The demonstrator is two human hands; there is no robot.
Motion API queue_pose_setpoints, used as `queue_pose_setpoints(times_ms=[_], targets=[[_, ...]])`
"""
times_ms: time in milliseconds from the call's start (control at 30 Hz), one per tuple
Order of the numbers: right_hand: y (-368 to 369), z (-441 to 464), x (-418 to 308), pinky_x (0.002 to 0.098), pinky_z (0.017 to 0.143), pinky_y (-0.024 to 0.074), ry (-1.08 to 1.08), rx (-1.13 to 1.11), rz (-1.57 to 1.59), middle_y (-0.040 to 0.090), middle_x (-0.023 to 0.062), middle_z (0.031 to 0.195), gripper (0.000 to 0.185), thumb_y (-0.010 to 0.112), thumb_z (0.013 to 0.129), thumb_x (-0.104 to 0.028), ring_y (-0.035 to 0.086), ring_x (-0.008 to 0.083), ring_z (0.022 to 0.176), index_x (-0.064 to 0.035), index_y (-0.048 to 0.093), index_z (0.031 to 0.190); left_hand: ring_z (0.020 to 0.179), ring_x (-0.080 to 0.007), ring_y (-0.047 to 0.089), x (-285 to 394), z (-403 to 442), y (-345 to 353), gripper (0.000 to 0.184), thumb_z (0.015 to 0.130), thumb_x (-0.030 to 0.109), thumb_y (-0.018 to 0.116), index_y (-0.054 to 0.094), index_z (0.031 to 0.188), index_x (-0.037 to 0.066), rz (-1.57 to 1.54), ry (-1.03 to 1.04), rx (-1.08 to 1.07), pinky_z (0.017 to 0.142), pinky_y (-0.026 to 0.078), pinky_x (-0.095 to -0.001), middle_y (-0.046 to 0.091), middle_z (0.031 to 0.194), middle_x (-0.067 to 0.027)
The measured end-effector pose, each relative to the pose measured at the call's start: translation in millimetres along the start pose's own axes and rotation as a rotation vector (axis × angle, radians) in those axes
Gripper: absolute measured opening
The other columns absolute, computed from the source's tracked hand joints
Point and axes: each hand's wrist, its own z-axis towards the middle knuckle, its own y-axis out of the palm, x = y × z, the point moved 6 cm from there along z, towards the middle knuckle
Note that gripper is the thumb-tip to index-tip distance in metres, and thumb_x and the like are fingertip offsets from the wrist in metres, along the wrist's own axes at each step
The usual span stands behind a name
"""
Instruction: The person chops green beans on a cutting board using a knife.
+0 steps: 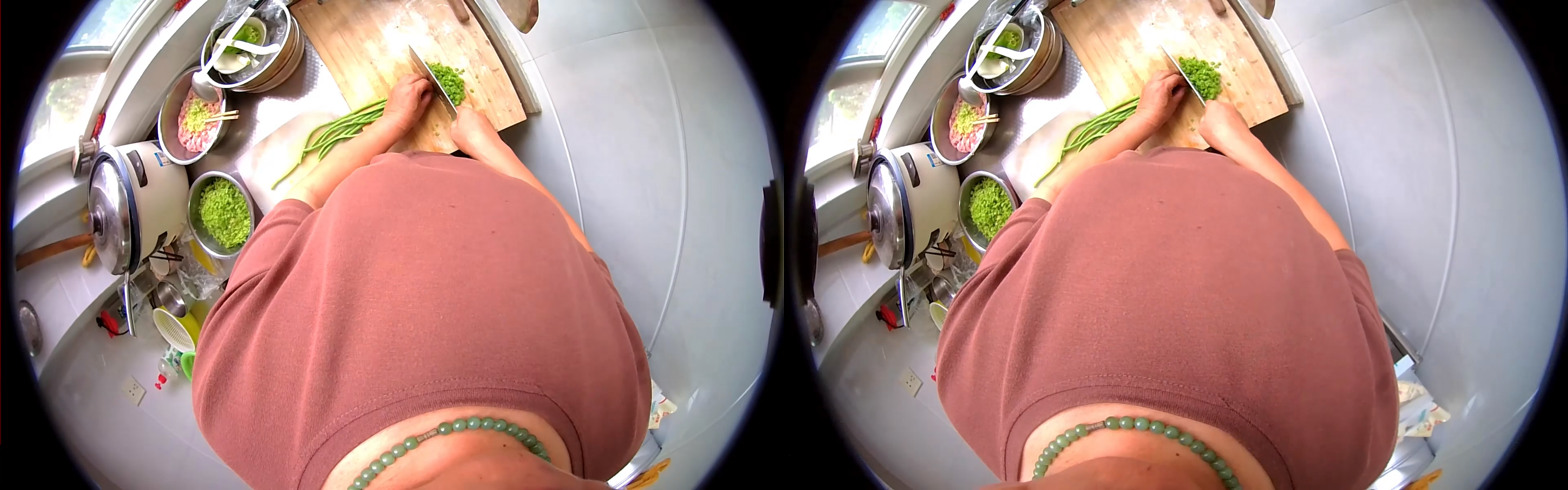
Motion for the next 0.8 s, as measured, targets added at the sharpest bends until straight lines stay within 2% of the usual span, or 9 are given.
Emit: queue_pose_setpoints(times_ms=[333,533,733,800], targets=[[15.0,24.6,10.9,0.0474,0.084,0.0491,-0.071,0.111,-0.019,0.063,0.0312,0.092,0.027,0.049,0.082,-0.010,0.062,0.0433,0.093,0.0063,0.064,0.097,0.091,-0.0345,0.056,-0.3,-0.2,-0.4,0.012,0.074,0.005,0.066,0.063,0.085,0.003,-0.040,-0.009,-0.025,0.082,0.047,-0.0407,0.060,0.093,-0.0131],[18.4,26.4,13.0,0.0476,0.084,0.0498,-0.041,0.044,-0.069,0.063,0.0314,0.093,0.031,0.048,0.083,-0.011,0.062,0.0429,0.093,0.0052,0.064,0.104,0.090,-0.0358,0.055,8.7,-1.8,-12.5,0.014,0.072,0.003,0.066,0.063,0.085,0.003,-0.030,0.040,0.037,0.081,0.046,-0.0420,0.060,0.091,-0.0135],[22.0,28.5,13.5,0.0474,0.083,0.0503,-0.043,0.051,-0.088,0.064,0.0289,0.095,0.026,0.051,0.084,-0.015,0.063,0.0413,0.094,0.0032,0.064,0.098,0.090,-0.0328,0.057,1.8,-2.1,-5.6,0.012,0.073,0.004,0.066,0.063,0.084,0.005,0.048,0.049,-0.023,0.080,0.047,-0.0393,0.063,0.094,-0.0119],[15.8,26.7,13.6,0.0475,0.084,0.0498,-0.048,0.046,-0.032,0.063,0.0309,0.094,0.030,0.049,0.084,-0.014,0.062,0.0426,0.094,0.0031,0.063,0.104,0.087,-0.0347,0.055,3.4,-1.9,-5.6,0.009,0.073,0.004,0.063,0.061,0.081,0.004,0.027,0.042,-0.016,0.078,0.047,-0.0415,0.060,0.088,-0.0135]])
